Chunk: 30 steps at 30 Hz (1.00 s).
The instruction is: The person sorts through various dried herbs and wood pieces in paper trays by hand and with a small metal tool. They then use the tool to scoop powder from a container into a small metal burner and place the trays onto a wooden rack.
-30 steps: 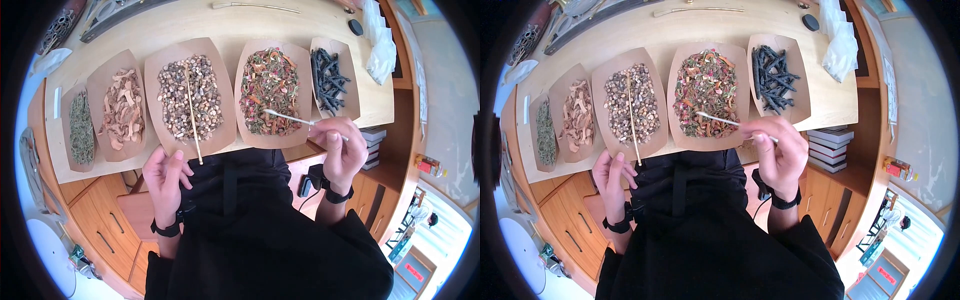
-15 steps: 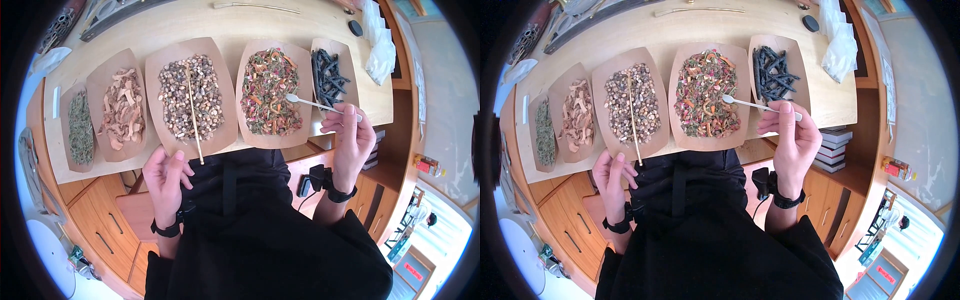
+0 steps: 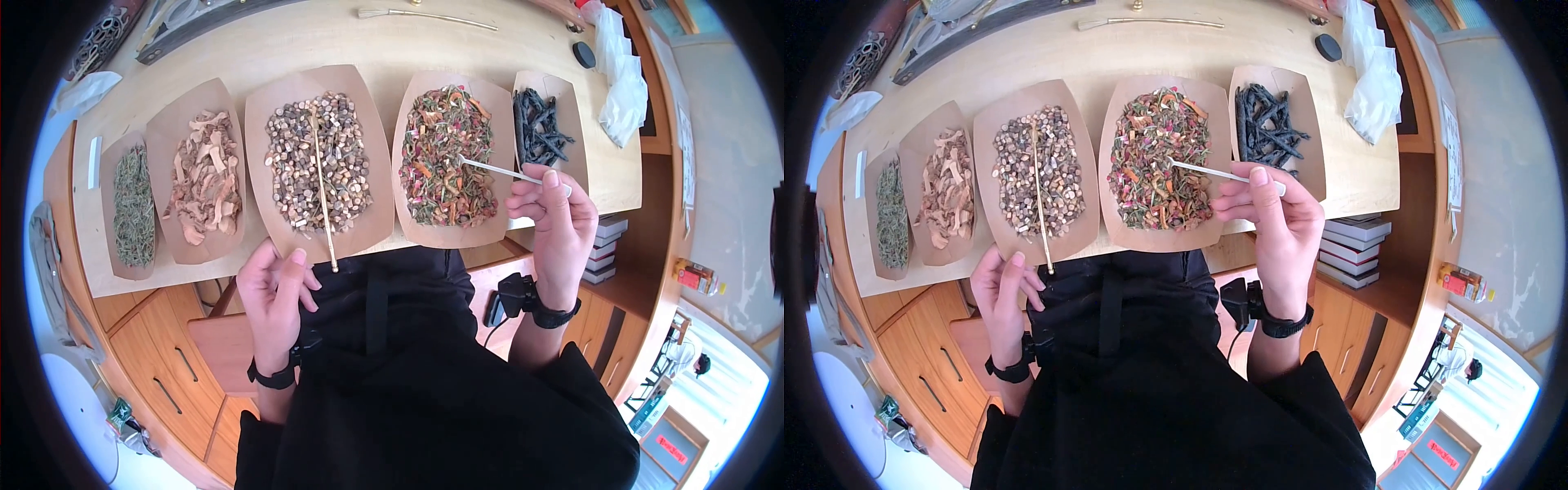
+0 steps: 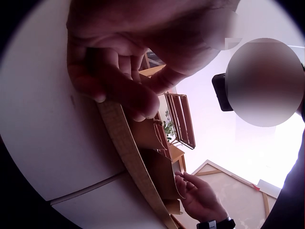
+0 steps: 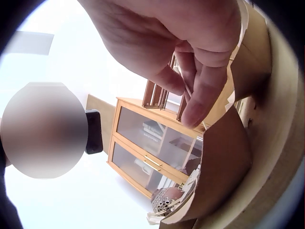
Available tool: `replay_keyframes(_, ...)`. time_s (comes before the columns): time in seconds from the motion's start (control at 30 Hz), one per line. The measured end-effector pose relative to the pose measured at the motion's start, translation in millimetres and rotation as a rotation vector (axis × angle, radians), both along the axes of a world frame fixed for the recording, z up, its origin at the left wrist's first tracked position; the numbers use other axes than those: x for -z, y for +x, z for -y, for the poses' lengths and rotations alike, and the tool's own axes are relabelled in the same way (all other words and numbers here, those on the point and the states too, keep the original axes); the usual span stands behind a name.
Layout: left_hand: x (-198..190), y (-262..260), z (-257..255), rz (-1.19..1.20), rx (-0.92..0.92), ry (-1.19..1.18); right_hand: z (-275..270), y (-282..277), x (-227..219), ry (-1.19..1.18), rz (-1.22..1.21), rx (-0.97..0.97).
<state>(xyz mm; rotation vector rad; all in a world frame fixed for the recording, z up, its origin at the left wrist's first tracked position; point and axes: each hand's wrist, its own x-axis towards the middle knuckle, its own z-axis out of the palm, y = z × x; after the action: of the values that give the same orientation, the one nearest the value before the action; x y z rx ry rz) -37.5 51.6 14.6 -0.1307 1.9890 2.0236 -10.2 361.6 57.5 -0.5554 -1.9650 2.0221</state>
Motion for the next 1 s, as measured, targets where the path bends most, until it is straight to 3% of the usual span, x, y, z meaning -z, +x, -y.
replay_keyframes(0.43, -0.7, 0.3, 1.1, 0.016, -0.004, 0.024, 7.2, -3.4, 2.3, 0.032, -0.013, -0.04)
replay_keyframes(0.63, -1.3, 0.5, 1.1, 0.03, -0.011, 0.046, 4.2, -5.9, 3.5, -0.093, 0.033, -0.006)
replay_keyframes(0.9, -2.5, 0.3, -0.6, 0.034, -0.017, 0.045, 10.4, -7.4, 1.7, 0.15, 0.002, -0.026)
replay_keyframes(1.0, -2.8, 0.2, -1.0, 0.031, -0.02, 0.045, 11.2, -6.6, 6.4, 0.036, -0.014, -0.038)
